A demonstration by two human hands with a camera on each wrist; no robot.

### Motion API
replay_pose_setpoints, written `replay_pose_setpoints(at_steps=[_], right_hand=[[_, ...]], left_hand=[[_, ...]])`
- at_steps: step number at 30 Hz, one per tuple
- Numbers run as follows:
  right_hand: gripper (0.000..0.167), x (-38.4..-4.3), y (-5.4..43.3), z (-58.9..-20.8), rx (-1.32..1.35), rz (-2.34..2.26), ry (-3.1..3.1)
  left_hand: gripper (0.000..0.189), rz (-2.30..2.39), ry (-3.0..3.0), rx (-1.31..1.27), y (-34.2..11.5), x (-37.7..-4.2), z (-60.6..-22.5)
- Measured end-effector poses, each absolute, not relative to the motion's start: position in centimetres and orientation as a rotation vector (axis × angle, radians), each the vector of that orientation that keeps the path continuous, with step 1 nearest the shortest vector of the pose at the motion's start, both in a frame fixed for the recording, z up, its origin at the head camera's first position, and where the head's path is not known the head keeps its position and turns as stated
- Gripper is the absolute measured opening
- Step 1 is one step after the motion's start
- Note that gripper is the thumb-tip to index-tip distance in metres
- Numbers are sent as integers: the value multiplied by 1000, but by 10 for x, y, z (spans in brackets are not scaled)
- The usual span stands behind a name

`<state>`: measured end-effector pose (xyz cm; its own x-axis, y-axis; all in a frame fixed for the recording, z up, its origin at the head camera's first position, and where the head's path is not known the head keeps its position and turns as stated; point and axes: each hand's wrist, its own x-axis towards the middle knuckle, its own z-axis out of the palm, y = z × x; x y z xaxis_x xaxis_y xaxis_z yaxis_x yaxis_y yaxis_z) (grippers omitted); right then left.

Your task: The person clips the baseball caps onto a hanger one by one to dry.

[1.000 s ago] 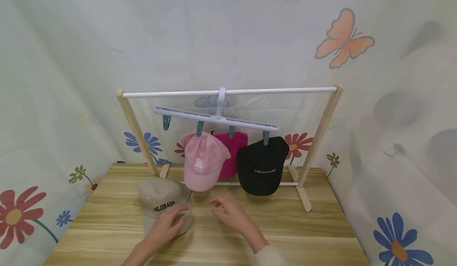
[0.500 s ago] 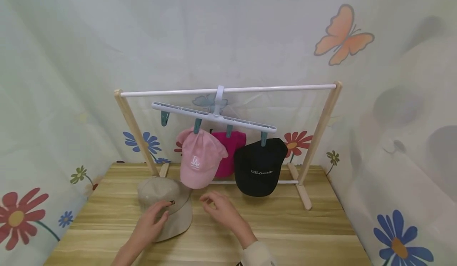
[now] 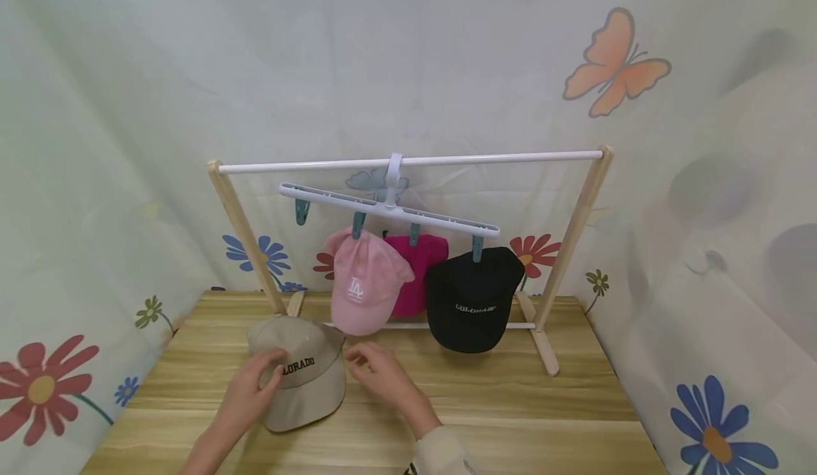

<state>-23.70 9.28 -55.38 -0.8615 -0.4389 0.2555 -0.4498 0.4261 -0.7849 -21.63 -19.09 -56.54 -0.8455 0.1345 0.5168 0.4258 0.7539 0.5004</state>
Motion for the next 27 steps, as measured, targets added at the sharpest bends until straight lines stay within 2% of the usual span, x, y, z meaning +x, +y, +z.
replay_pose_setpoints(at_steps=[27], right_hand=[[20,-253,47,-548,801,1525,-2647]], left_hand=[[27,-836,-2420,-417,-213,-230,-552]])
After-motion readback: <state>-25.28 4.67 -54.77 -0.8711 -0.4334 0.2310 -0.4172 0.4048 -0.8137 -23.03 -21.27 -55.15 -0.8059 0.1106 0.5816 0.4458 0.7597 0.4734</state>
